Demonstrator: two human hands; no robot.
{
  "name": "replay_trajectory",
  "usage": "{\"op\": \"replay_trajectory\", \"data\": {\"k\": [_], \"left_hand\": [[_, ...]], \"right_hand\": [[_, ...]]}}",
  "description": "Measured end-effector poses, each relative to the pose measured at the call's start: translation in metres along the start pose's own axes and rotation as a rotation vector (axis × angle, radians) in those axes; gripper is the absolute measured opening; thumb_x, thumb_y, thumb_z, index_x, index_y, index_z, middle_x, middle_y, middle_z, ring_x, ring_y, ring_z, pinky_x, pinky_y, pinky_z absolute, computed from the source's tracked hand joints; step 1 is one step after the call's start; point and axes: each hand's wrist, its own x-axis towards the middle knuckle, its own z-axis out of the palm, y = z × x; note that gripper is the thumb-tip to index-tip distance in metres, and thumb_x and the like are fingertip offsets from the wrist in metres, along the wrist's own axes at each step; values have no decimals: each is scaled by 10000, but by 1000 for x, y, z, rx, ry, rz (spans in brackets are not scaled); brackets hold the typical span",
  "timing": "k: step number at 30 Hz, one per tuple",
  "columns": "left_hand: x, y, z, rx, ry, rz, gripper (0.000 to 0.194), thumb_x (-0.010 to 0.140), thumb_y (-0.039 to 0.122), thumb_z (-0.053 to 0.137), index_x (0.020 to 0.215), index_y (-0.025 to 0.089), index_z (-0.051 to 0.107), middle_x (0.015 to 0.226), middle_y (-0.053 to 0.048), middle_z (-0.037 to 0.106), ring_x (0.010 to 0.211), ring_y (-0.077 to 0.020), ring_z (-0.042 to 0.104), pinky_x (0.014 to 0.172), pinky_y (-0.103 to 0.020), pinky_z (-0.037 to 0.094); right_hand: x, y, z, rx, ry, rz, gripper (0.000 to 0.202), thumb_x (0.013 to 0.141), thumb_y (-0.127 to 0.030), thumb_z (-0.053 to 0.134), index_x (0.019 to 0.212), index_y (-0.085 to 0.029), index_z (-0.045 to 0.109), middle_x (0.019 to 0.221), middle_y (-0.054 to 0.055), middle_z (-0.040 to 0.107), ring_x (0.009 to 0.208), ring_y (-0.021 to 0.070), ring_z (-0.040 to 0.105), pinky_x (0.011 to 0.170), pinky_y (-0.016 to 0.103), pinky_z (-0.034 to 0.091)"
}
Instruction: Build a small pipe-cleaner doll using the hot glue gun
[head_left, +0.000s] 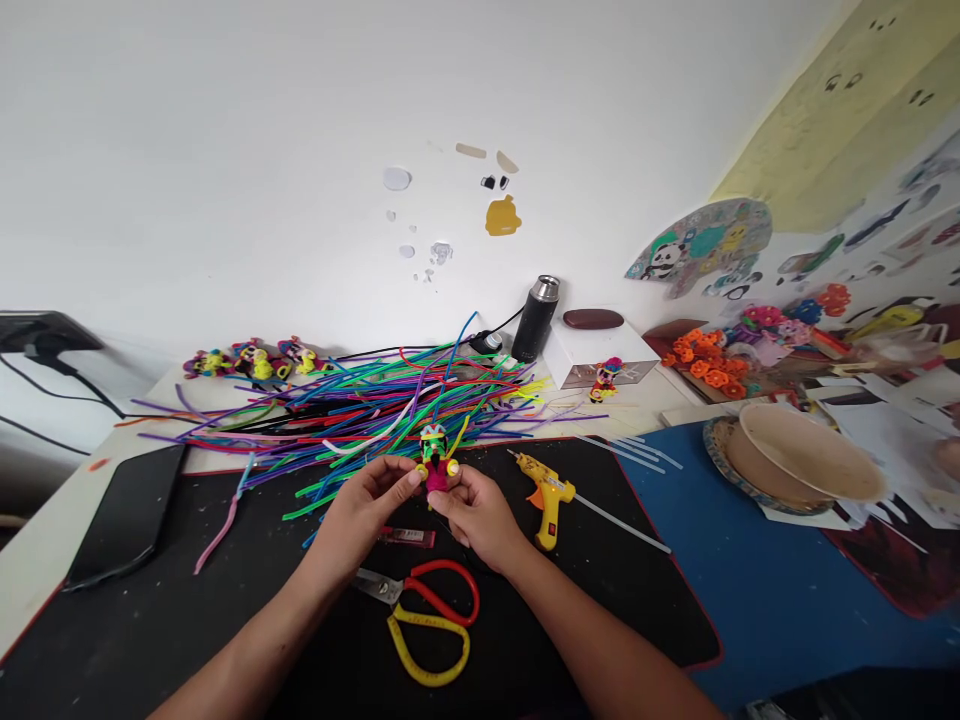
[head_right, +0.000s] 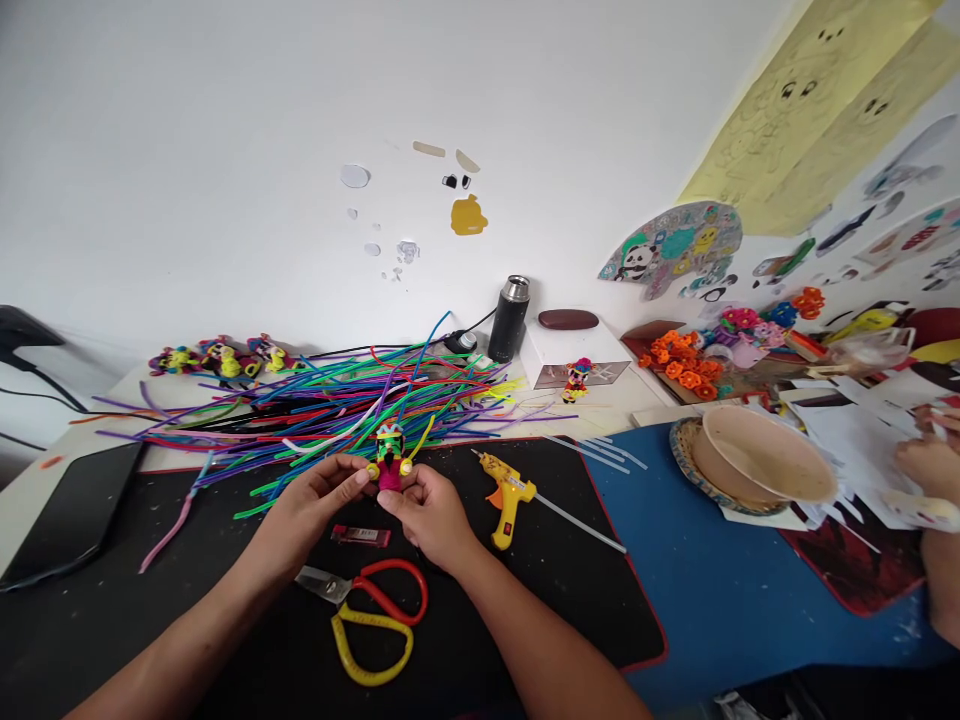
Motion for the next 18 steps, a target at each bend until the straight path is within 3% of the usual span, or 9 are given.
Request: {"op": "replay_trajectory", "data": {"k": [8, 18], "left_hand": [[-6, 9, 5, 107, 83, 4, 553, 703, 700, 832, 969, 216, 798, 1016, -96, 819, 987, -333, 740, 891, -392, 573], [-7, 7, 3, 206, 105, -30, 577, 699, 721, 813, 972, 214, 843, 1001, -98, 848, 988, -364, 756, 908, -416, 571]], "right_hand": [[-1, 2, 2, -16, 11, -14, 458, 774, -551, 838, 837, -216, 532, 505, -138, 435, 346, 43, 304, 367, 209, 235], [-1, 4, 2, -85, 18, -6, 441, 787, -557, 815, 828, -225, 529, 502, -124, 413, 392, 66, 331, 415, 215, 235]]}}
